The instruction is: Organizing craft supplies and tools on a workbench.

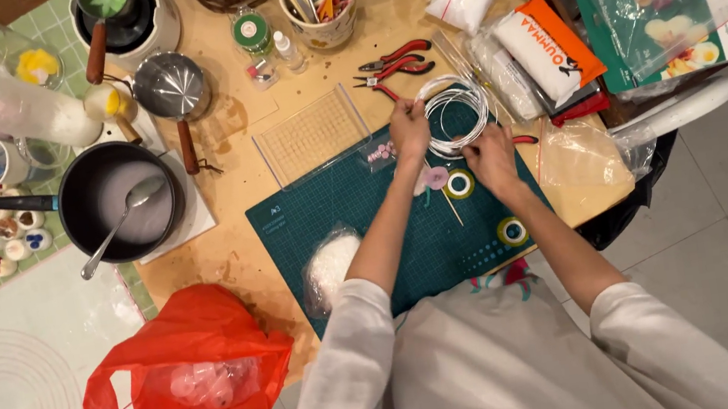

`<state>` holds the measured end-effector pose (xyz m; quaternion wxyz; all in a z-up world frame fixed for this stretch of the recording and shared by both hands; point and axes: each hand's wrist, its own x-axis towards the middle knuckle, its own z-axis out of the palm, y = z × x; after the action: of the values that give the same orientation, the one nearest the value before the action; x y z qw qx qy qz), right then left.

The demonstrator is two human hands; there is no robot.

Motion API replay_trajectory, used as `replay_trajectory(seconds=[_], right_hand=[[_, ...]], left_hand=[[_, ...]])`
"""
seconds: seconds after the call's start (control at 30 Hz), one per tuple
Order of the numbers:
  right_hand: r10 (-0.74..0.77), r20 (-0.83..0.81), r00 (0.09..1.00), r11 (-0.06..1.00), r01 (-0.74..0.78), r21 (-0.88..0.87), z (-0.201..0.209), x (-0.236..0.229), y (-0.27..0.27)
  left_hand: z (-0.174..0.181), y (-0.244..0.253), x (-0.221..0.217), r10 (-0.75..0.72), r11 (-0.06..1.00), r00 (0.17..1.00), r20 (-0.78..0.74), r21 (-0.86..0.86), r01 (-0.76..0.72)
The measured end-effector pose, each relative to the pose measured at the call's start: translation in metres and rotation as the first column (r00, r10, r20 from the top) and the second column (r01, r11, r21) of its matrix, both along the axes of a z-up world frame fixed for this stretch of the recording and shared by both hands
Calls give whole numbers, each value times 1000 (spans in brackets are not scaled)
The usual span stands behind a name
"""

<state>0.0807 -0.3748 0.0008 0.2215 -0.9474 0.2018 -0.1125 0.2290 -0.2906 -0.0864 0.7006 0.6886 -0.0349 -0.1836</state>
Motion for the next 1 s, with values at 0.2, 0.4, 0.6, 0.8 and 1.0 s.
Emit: replay_trajectory(seconds=[0.2,0.4,0.6,0.8,1.0], right_hand=[[91,259,962,972,-142,185,11,-25,-7],[-409,286,867,664,69,744,-35,-35,-45],[-452,-26,892,490,273,828,-43,1,-35],[-469,19,883,619,314,719,-76,1,-37],[-517,-28,855,347,239,907,-81,-11,-45]], left_hand=[[55,4,-23,-35,876,993,116,482,-25],[80,1,-34,-249,780,867,432,620,-85],[81,-7,-34,-128,823,935,332,561,-86],[75,-13,-32,-106,798,960,258,598,-73],[79,-9,-36,-191,694,938,288,716,-79]])
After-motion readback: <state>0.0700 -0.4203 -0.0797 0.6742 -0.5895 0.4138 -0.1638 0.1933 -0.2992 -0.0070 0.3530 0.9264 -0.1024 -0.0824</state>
